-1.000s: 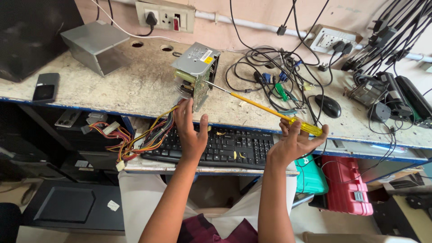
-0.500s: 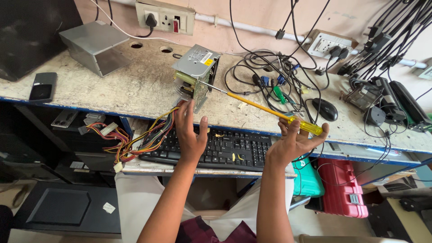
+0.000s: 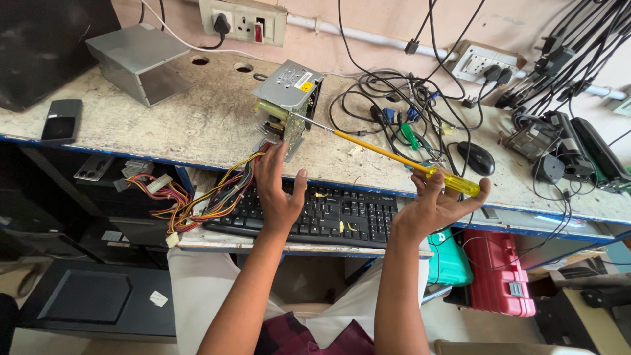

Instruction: The person uses a yellow screwdriver to repeatedly tap and prod a small electronic component on a cluttered workbench. The person holds the component steady with the left hand while tapping it with the screwdriver in the right hand.

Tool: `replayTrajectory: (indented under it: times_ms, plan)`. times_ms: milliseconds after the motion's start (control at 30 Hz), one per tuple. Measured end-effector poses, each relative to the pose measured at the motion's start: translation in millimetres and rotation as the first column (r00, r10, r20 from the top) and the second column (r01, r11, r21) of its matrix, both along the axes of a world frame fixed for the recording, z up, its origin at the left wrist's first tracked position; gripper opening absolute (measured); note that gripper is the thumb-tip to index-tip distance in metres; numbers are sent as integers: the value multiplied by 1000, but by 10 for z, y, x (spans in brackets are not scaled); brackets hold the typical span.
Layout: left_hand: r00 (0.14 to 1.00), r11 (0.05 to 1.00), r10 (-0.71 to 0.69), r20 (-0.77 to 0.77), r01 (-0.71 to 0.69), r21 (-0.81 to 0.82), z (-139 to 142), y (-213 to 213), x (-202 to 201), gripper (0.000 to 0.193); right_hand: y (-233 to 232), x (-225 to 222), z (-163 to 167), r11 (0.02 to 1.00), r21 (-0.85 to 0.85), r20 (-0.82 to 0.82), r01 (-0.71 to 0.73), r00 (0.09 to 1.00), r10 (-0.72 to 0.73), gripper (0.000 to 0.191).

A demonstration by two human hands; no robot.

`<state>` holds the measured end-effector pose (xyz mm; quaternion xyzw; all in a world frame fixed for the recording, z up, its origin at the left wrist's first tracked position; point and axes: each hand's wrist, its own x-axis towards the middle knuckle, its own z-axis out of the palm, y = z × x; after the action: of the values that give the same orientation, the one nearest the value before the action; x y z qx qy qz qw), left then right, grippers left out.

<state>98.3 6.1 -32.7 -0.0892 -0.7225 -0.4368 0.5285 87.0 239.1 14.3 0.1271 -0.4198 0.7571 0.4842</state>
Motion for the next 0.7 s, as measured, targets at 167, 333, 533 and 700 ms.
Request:
replayTrajectory:
  times_ms: [167,333,533,700]
  plan:
    - [1000,1000,6,-11,-6,7,16,5,6,57,-10,88,86,993,65,-29,99,995,-98,79]
    - [1000,1000,2,-15,-2,12,34,8,25,58,27,163,212,994,-8,-122,-106,987,104,76]
    - [999,1000,-16,-29,17,12,60,1,48,56,12,269,241,990,-110,-87,-90,993,81,63]
    - [999,1000,-24,-39,25,19,74,1,62,54,18,269,234,997,72,-120,38,992,-29,64]
